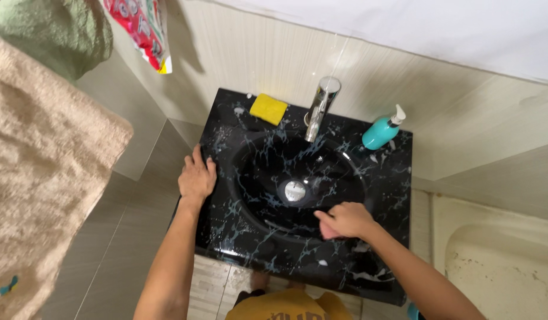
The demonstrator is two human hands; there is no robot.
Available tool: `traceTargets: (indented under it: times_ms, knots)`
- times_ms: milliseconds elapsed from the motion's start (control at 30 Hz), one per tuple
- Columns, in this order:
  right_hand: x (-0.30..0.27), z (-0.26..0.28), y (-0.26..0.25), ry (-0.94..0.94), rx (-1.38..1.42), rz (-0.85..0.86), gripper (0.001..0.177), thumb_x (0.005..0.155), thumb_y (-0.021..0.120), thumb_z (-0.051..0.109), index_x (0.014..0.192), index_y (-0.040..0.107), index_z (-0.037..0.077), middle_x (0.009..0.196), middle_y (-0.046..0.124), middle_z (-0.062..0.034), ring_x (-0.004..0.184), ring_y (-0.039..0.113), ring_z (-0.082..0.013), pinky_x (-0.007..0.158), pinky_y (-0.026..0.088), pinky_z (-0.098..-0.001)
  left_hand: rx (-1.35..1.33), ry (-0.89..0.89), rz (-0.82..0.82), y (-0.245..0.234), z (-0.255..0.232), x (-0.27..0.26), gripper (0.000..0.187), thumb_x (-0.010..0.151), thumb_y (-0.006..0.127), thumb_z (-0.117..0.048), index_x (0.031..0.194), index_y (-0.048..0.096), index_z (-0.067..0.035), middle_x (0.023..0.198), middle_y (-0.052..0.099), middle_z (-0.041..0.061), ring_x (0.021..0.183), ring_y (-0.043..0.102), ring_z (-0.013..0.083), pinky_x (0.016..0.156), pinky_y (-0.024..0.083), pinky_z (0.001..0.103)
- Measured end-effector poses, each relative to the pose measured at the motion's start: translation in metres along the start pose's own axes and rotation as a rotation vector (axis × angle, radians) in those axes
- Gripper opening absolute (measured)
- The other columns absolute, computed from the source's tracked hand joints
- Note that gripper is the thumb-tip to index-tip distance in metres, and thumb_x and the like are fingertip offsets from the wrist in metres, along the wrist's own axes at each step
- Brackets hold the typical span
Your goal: The person cleans a black marble sink and the surrounding countertop using a pink cloth, moving around the faucet and along the edges of the basin.
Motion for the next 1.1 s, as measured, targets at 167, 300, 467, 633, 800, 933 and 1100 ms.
traceTargets:
  times_ms: [167,300,467,633,800,933,1100]
  knots:
    - [0.025,0.075,0.03,-0.214,0.202,0.084,0.072,0.098,0.039,0.066,0.079,0.08,0.011,0.078,0.076,-0.0144,0.077,0.073,-0.0293,0.081,0.057,-0.0417,0.053,-0.011,-0.002,-0.001,0.013,-0.015,0.072,0.099,0.048,-0.048,0.159,0.026,-0.014,0.126,0.056,0.024,0.104,0.066,0.0446,0.086,0.055,0.057]
    - [0.064,0.132,0.051,-0.357,0.743,-0.002,0.085,0.106,0.036,0.061,0.057,0.066,-0.002,0.065,0.075,-0.0187,0.066,0.077,-0.0332,0.075,0.062,-0.0425,0.064,-0.08,0.059,-0.001,0.016,-0.026,0.074,0.101,0.045,-0.053,0.161,0.024,-0.015,0.128,0.055,0.024,0.1,0.066,0.046,0.083,0.057,0.055]
    - [0.143,0.176,0.063,-0.136,0.725,-0.455,0.061,0.105,0.041,0.048,0.076,0.073,0.004,0.079,0.074,-0.0216,0.081,0.07,-0.0416,0.078,0.054,-0.0508,0.066,-0.069,0.043,-0.005,0.011,-0.032,0.07,0.103,0.041,-0.051,0.162,0.022,-0.019,0.12,0.056,0.025,0.099,0.066,0.0451,0.083,0.057,0.054]
    - [0.209,0.19,0.043,-0.038,0.618,-1.064,0.047,0.11,0.038,0.035,0.087,0.066,0.004,0.092,0.067,-0.0215,0.092,0.062,-0.0442,0.081,0.048,-0.0545,0.051,-0.087,0.107,-0.015,0.006,-0.027,0.07,0.102,0.04,-0.049,0.163,0.02,-0.021,0.118,0.056,0.024,0.098,0.066,0.0445,0.082,0.058,0.054]
    - [0.249,0.132,0.012,0.376,0.443,-1.27,0.031,0.105,0.042,0.027,0.089,0.062,0.01,0.097,0.056,-0.0118,0.102,0.053,-0.0323,0.087,0.038,-0.0497,0.056,-0.06,0.15,-0.015,0.008,-0.023,0.071,0.102,0.039,-0.049,0.163,0.017,-0.02,0.117,0.054,0.026,0.093,0.067,0.0446,0.083,0.057,0.053]
    - [0.237,0.068,0.003,0.568,0.614,-1.455,0.032,0.11,0.045,0.032,0.103,0.058,0.003,0.104,0.053,-0.0153,0.098,0.05,-0.0342,0.085,0.037,-0.0462,0.064,-0.056,0.163,-0.017,0.01,-0.024,0.071,0.102,0.039,-0.049,0.163,0.017,-0.021,0.117,0.055,0.025,0.091,0.068,0.0447,0.082,0.057,0.054]
    - [0.245,0.097,0.003,0.408,0.735,-1.415,0.033,0.107,0.044,0.027,0.087,0.063,0.009,0.091,0.063,-0.0103,0.086,0.063,-0.0339,0.079,0.05,-0.047,0.074,-0.041,0.178,-0.018,0.008,-0.023,0.07,0.102,0.038,-0.048,0.164,0.016,-0.022,0.115,0.054,0.025,0.09,0.068,0.0447,0.08,0.058,0.054]
Point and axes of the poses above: each hand's wrist, its own x-axis towards the middle knuckle, its own y-axis out of the palm, z = x × y, the point moved 2 cm from there along x, towards the middle knuckle
